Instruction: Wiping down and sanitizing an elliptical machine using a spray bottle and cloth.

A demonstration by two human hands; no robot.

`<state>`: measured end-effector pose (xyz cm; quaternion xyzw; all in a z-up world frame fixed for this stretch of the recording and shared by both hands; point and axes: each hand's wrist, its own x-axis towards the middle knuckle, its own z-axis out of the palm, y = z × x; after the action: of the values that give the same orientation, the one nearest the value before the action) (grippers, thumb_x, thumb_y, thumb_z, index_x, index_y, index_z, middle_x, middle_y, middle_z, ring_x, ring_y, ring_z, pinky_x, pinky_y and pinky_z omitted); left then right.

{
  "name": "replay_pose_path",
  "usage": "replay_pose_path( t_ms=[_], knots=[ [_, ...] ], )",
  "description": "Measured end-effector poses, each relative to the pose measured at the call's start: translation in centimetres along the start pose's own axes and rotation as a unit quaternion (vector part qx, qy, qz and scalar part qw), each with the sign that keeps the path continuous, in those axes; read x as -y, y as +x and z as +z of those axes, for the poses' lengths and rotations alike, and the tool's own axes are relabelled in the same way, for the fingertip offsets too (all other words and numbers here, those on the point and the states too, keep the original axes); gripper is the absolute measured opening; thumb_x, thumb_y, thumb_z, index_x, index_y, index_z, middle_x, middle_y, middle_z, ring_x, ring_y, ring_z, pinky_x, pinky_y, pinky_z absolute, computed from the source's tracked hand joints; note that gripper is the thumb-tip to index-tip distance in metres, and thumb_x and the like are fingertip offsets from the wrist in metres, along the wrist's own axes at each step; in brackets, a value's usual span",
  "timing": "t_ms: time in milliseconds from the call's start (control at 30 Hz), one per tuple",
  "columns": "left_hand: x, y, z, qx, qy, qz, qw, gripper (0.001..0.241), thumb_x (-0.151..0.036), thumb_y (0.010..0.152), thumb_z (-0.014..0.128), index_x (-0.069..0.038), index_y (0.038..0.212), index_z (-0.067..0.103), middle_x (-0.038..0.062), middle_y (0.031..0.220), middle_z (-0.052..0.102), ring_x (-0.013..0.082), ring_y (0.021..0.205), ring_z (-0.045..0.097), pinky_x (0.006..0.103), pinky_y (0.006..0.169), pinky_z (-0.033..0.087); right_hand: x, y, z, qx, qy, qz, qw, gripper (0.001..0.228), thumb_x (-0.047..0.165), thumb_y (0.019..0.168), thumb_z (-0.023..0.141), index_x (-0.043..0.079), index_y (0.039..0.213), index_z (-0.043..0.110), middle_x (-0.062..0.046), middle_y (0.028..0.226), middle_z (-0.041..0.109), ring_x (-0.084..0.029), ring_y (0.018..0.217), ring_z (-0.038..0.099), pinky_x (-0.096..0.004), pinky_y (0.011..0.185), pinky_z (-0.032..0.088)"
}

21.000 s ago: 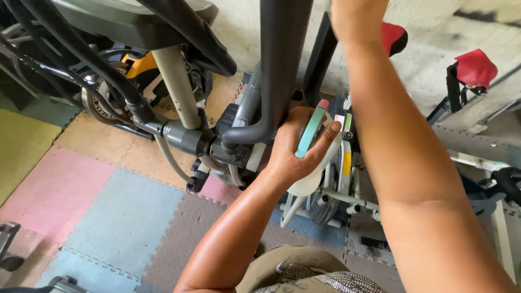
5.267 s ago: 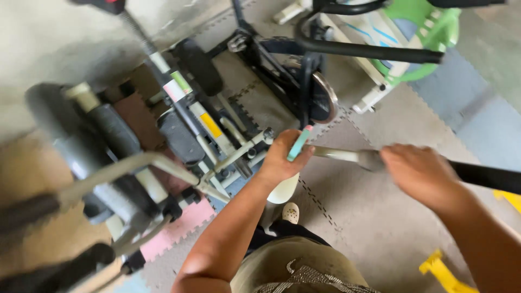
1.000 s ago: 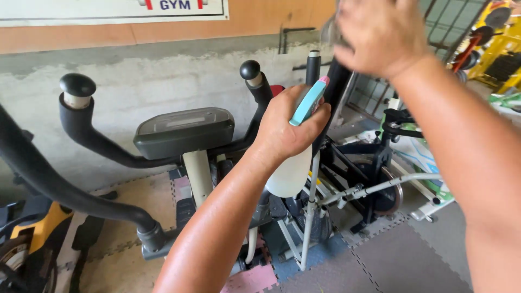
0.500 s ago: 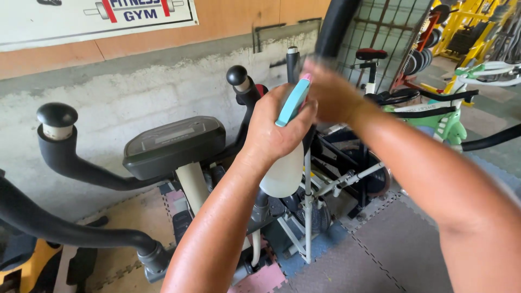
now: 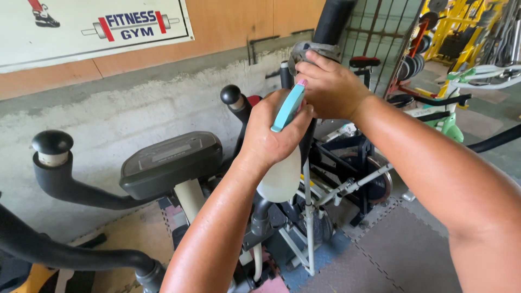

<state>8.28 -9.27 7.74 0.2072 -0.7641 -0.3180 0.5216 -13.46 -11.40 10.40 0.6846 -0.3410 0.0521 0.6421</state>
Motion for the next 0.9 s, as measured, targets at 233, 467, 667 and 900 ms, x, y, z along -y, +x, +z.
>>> replay_pose_path(
  t_ms=[233,467,667,900],
  knots=[
    [-0.1,1.8,0.2,-0.006,0.020,0.053,0.998,0.022,-0.026,0.087,0.072,-0.005,0.091,0.066,0.012,0.080,0.069,0.0236,0.073,0.069,0.0363,0.071,0.056,-3.2,2.9,-1.9,-0.024,-0.011,0.050,0.998,0.031,0.042,0.084,0.071,0.016,0.099,0.075,0.000,0.116,0.069,-0.022,0.138,0.051,-0.049,0.126,0.023],
    [0.1,5.1,1.6,-0.049,0.011,-0.001,0.999,0.029,-0.035,0.084,0.072,-0.006,0.089,0.068,0.012,0.077,0.072,0.0230,0.071,0.071,0.0372,0.072,0.057,5.1,-3.2,2.6,0.090,0.168,0.073,0.979,0.050,0.036,0.083,0.063,0.011,0.126,0.069,-0.008,0.132,0.067,-0.030,0.136,0.050,-0.046,0.121,0.029],
    [-1.3,6.2,1.8,-0.038,0.028,-0.064,0.997,0.038,-0.044,0.083,0.075,-0.007,0.090,0.070,0.012,0.080,0.076,0.0222,0.074,0.073,0.0358,0.075,0.058,4.1,-3.7,3.0,0.042,0.239,0.006,0.970,0.041,0.032,0.083,0.067,0.015,0.120,0.069,-0.004,0.131,0.068,-0.024,0.134,0.055,-0.048,0.124,0.032],
    [-0.9,3.6,0.6,-0.042,-0.061,0.006,0.997,0.038,-0.041,0.090,0.073,-0.006,0.105,0.073,0.009,0.086,0.077,0.0173,0.083,0.073,0.0332,0.078,0.058,-6.3,3.3,-1.9,-0.002,0.039,-0.011,0.999,0.015,0.030,0.091,0.069,0.015,0.089,0.072,0.001,0.106,0.066,-0.021,0.130,0.057,-0.046,0.110,0.046]
  ],
)
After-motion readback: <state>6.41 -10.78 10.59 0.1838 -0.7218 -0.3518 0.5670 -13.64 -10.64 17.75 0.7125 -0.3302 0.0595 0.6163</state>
